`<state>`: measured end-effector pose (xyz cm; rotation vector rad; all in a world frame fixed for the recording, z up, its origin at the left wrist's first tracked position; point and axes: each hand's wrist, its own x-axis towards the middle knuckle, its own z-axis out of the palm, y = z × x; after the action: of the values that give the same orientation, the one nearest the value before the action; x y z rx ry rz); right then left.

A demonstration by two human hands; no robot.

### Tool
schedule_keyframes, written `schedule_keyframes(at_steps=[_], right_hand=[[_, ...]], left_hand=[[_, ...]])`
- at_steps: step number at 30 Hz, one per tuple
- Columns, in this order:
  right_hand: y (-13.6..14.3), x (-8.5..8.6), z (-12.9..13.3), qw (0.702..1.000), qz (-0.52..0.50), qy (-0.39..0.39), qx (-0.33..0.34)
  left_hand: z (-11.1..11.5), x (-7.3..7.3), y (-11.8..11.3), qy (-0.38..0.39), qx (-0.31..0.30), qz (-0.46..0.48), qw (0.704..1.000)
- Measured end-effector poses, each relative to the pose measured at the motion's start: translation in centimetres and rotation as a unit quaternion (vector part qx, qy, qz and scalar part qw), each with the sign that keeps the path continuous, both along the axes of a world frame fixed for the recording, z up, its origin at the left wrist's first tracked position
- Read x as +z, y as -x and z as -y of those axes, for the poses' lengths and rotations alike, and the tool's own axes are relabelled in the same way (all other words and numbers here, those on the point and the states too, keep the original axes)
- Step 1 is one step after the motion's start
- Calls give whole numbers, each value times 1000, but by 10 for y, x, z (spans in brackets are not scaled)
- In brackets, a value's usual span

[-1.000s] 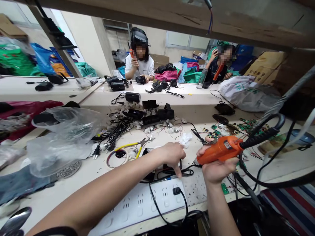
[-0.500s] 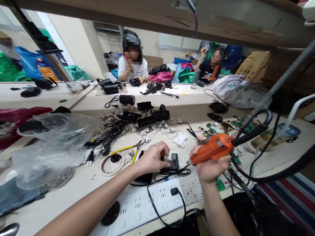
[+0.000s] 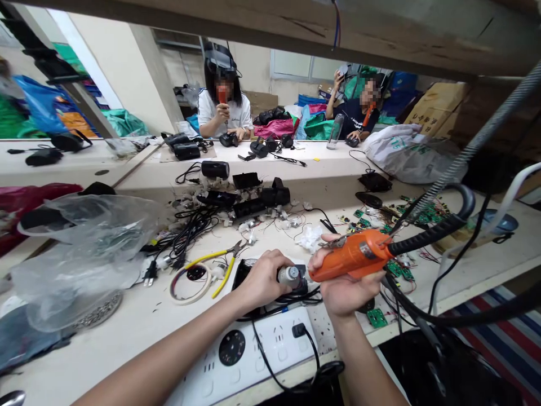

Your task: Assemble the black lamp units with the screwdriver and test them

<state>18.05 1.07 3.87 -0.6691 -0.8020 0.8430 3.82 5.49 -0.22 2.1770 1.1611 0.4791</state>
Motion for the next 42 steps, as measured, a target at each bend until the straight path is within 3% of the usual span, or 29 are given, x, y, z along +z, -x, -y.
schedule_keyframes(at_steps=[4,10,15,19,24,42], right_hand=[[1,-3,-2,1000,-4,5,6],[1,-2,-4,1000,0,0,16],[0,0,-2,1000,7,-15,-4],[-2,-3,-3,1000,7,-5,0],[-3,-10,-9,1000,13,9,-10],[2,-13,-15,999,52,1,2]], left_hand=[[1,0,3,-17,-17,-10,1000],[5,11,6,-76,-96,-101,987],[4,9,1,-51,-93,-69,992],[1,2,-5,-25,-55,-50,997],[-2,6,-10,22,-42,-33,998],[-4,13,-17,-55,-92,-116,987]])
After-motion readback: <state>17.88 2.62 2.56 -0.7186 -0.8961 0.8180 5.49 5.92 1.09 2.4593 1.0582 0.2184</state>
